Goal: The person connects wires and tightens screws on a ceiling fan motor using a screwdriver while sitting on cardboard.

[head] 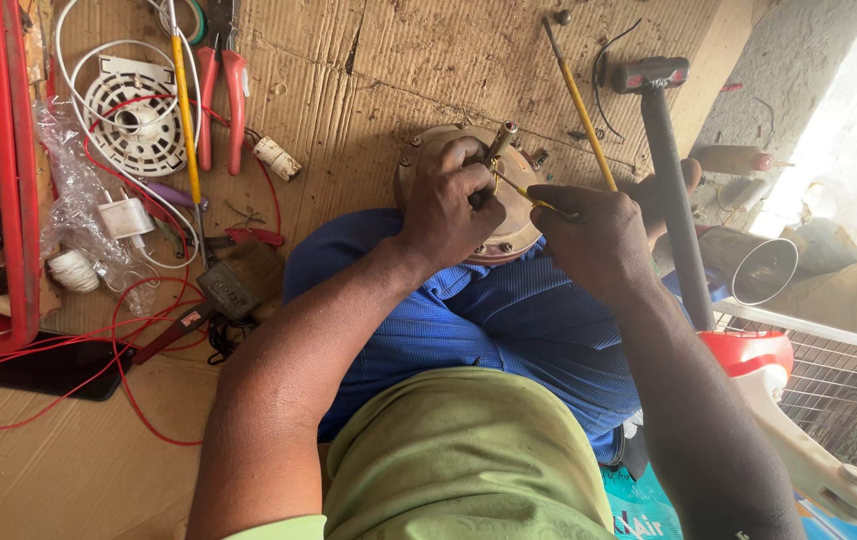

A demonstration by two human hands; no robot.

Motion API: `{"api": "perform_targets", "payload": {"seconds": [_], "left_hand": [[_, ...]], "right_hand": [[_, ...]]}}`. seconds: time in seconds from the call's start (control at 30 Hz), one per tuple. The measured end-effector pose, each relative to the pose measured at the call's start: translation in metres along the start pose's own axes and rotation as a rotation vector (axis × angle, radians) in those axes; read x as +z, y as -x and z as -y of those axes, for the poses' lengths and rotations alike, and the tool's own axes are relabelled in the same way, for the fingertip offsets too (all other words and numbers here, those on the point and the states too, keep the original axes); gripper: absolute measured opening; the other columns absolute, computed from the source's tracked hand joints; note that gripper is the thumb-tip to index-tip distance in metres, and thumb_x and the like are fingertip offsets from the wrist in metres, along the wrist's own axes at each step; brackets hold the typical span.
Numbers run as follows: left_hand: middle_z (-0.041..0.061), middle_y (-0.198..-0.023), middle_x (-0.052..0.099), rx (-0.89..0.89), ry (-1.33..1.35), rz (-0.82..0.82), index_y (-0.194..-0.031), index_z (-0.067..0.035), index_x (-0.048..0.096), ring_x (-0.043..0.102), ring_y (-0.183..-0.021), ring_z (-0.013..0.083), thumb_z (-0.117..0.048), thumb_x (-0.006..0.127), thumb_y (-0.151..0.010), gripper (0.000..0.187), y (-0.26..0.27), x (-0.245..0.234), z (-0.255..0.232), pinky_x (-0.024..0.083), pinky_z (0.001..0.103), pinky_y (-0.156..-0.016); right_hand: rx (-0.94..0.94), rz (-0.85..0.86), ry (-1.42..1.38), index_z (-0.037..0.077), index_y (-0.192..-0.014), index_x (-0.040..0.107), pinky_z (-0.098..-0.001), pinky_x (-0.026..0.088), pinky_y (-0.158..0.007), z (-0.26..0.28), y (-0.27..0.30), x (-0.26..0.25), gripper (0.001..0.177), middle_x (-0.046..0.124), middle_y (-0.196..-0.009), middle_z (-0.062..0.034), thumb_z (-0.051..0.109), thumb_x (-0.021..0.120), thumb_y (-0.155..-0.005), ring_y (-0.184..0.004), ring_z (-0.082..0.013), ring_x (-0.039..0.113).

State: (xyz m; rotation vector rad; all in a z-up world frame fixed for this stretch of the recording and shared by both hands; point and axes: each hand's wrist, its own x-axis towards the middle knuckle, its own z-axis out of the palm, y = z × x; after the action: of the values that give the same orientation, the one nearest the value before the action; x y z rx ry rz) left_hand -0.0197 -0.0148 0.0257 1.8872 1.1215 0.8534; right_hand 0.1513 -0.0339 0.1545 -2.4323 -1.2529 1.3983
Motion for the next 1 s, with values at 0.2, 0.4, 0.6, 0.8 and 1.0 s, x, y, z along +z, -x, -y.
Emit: {"api": "perform_targets", "payload": {"seconds": [0.2, 0.4, 0.6, 0.8, 1.0], "left_hand": [[0.012, -0.111, 0.062, 0.042, 0.028, -0.087, -0.073, -0.006, 0.064, 0.057, -0.115, 0.0335, -0.006, 0.071, -0.074, 0.007, 0.003, -0.001, -0.001, 0.046, 0.047, -0.102], [0.009, -0.091, 0.069, -0.347, 0.036, -0.263, -0.071, -0.006, 0.062, 0.069, -0.087, 0.0246, -0.012, 0.076, -0.079, 0.017, -0.005, 0.012, 0.004, 0.057, 0.041, -0.079], [0.005, -0.090, 0.074, -0.212, 0.006, -0.177, -0.108, -0.002, 0.070, 0.072, -0.085, 0.0172, -0.019, 0.080, -0.082, 0.033, -0.015, 0.003, -0.001, 0.052, 0.039, -0.086], [0.005, -0.090, 0.073, -0.324, 0.016, -0.092, -0.100, -0.011, 0.075, 0.070, -0.084, 0.0226, -0.026, 0.078, -0.088, 0.020, -0.027, 0.002, -0.011, 0.054, 0.039, -0.077], [0.010, -0.087, 0.070, -0.313, -0.081, -0.031, -0.097, -0.012, 0.074, 0.067, -0.085, 0.0312, -0.025, 0.077, -0.087, 0.017, -0.030, 0.006, -0.008, 0.052, 0.045, -0.077]], "right_hand": [[-0.130, -0.001, 0.033, 0.013, -0.116, 0.080, -0.0326, 0.053, -0.056, -0.016, 0.008, -0.028, 0.028, 0.071, -0.067, -0.0086, 0.020, 0.073, -0.090, -0.054, -0.0136, 0.064], [-0.139, -0.158, -0.039, 0.017, -0.120, 0.078, -0.0296, 0.051, -0.074, -0.031, -0.005, -0.033, 0.029, 0.073, -0.082, -0.0029, 0.025, 0.069, -0.094, -0.066, -0.0100, 0.065], [-0.225, -0.208, 0.153, 0.022, -0.119, 0.080, -0.0252, 0.037, -0.094, -0.024, -0.020, -0.028, 0.024, 0.075, -0.075, -0.0052, 0.029, 0.074, -0.097, -0.077, -0.0091, 0.067], [-0.285, -0.146, 0.137, 0.021, -0.114, 0.079, -0.0311, 0.057, -0.070, -0.001, -0.021, -0.035, 0.026, 0.078, -0.099, 0.0013, 0.032, 0.070, -0.093, -0.071, -0.0100, 0.069], [-0.250, -0.083, 0.488, 0.028, -0.116, 0.083, -0.0324, 0.058, -0.075, 0.008, -0.046, -0.052, 0.023, 0.078, -0.089, -0.0066, 0.031, 0.077, -0.095, -0.074, -0.0182, 0.074]]}}
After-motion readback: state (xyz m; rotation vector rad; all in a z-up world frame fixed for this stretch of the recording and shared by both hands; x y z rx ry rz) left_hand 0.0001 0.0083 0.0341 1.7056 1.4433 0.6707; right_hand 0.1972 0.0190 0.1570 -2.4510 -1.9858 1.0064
